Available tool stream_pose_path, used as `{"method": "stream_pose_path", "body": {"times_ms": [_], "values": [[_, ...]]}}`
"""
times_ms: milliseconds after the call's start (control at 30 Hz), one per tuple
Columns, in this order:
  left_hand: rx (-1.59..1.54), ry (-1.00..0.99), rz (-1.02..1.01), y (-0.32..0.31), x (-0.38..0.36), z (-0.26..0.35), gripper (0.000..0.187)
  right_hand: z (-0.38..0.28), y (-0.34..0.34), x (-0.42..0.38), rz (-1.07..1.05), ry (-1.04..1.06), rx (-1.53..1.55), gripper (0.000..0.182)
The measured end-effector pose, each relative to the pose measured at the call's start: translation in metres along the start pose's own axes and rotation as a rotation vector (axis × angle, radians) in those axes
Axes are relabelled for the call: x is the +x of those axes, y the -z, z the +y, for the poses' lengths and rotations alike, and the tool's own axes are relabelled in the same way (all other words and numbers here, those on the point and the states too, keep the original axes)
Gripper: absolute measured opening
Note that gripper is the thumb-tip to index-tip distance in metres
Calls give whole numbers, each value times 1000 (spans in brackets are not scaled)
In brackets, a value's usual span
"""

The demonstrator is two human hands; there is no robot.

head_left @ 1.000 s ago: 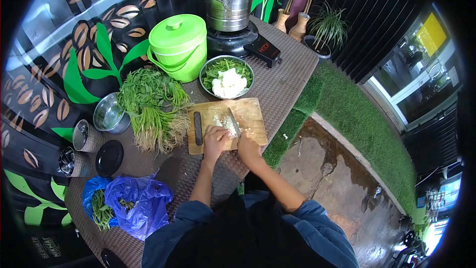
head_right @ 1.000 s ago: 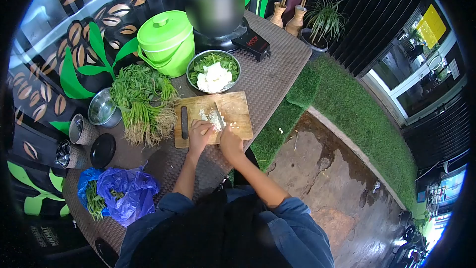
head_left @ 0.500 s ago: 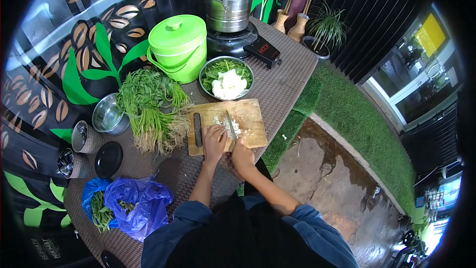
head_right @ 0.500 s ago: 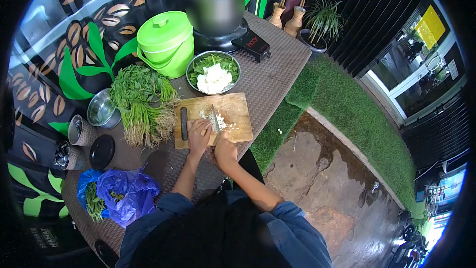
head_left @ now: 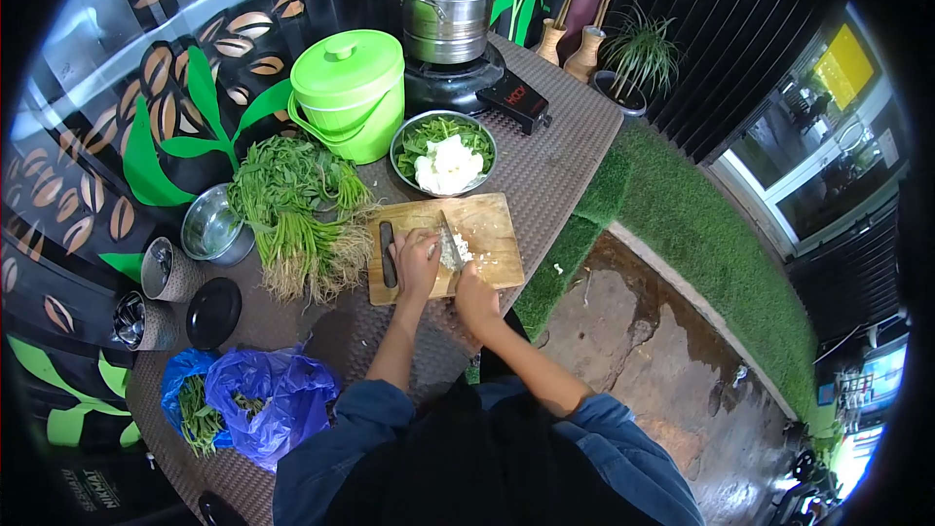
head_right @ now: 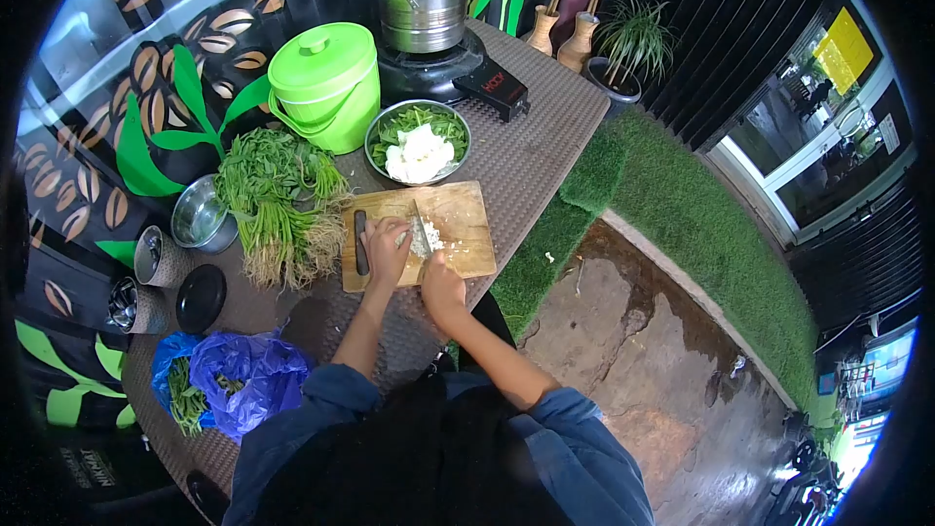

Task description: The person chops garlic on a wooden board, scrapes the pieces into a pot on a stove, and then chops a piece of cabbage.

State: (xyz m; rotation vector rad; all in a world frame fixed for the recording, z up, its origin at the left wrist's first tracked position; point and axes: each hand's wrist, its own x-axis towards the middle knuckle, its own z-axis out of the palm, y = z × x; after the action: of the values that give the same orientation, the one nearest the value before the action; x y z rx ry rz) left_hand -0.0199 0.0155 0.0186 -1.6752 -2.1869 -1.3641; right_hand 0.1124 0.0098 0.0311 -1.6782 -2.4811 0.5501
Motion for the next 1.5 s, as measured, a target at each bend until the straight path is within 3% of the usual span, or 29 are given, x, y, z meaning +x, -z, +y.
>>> {"method": "stream_pose_path", "body": {"times_ms": [67, 267, 400, 533, 667, 733, 833, 933, 1167, 1267, 1367, 1500], "values": [[55, 6, -133, -2, 6, -4, 11, 9, 6, 18, -36, 2, 32, 29], [50, -42, -190, 6, 8, 0, 7, 7, 36, 26, -101, 74, -11, 26], [71, -48, -161, 6, -2, 2, 6, -10, 22, 2, -23, -60, 124, 26], [53, -12, -121, 4, -7, 4, 6, -5, -11, 2, 99, 1, -26, 25], [-2, 73, -104, 3, -10, 5, 4, 5, 9, 12, 77, 30, 19, 23], [-4, 90, -111, 3, -9, 6, 4, 9, 9, 15, 63, 153, -46, 23], [-4, 68, -121, 3, -11, 1, 5, -3, 5, -3, 52, 11, 68, 22], [21, 14, -132, 1, -12, -1, 7, -9, -3, -5, 60, -4, 5, 21], [39, 39, -126, 0, -12, 3, 6, 5, 12, 14, 70, 128, -26, 21], [59, 51, -113, 0, -13, 5, 2, -2, 1, 0, 119, 87, -25, 22], [68, 43, -125, 1, -13, 6, 2, 3, -39, 1, 311, 117, -162, 26], [73, 34, -130, 4, -10, 9, 3, -3, 0, 6, 76, 16, 26, 28]]}}
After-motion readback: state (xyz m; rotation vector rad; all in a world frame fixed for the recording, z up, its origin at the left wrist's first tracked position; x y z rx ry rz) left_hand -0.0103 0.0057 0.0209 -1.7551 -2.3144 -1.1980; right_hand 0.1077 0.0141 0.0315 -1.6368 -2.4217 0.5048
